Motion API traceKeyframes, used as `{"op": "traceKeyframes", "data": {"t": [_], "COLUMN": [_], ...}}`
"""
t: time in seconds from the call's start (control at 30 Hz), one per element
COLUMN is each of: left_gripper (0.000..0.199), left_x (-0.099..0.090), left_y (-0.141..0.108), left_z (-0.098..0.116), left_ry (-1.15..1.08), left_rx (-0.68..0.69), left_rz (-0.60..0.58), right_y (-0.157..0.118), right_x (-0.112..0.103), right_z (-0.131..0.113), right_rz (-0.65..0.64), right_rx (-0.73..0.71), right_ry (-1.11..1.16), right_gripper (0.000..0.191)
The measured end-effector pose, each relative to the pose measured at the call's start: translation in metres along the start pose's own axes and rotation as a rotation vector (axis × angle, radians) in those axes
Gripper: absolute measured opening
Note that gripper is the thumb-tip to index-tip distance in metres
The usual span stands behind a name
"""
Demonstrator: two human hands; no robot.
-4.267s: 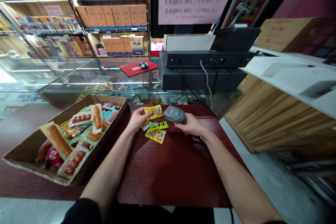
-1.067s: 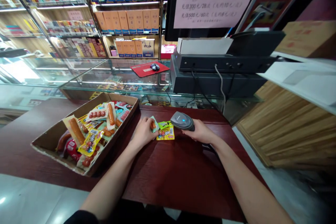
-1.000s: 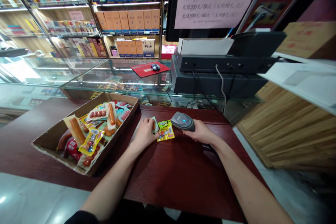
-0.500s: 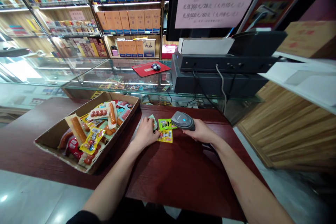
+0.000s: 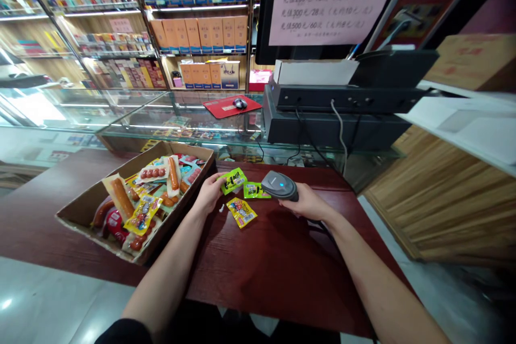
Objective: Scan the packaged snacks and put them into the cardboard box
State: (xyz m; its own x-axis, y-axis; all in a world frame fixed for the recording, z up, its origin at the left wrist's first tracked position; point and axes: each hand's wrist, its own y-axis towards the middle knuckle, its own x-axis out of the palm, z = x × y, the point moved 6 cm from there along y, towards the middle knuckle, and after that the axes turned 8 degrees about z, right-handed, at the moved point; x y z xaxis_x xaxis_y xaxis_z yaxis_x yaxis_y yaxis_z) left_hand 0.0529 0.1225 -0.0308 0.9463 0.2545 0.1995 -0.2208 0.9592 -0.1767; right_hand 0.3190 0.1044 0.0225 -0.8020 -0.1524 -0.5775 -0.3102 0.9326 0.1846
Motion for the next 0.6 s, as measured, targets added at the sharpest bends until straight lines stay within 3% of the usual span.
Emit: {"op": "traceKeyframes", "data": {"t": [0.07, 0.2, 0.6], "left_gripper": [0.033, 0.041, 0.033], "left_x": [0.005, 0.013, 0.009], "left_y": [-0.004, -0.012, -0.005], "left_z": [-0.001, -0.004, -0.01], "left_ry": [-0.115, -0.141, -0.2], "left_rx": [-0.065, -0.146, -0.13], "left_rz": [-0.069, -0.155, -0.044], "right_y": [-0.001, -0.002, -0.003], "right_x": [0.002, 0.006, 0.015], "right_z": [0.0, -0.003, -0.009], "right_rz": [-0.009, -0.023, -0.109], "right_rx": [0.021, 0.014, -0.072], "right_ry": [0.009, 0.017, -0.034], "right_gripper": [0.032, 0.03, 0.036]}}
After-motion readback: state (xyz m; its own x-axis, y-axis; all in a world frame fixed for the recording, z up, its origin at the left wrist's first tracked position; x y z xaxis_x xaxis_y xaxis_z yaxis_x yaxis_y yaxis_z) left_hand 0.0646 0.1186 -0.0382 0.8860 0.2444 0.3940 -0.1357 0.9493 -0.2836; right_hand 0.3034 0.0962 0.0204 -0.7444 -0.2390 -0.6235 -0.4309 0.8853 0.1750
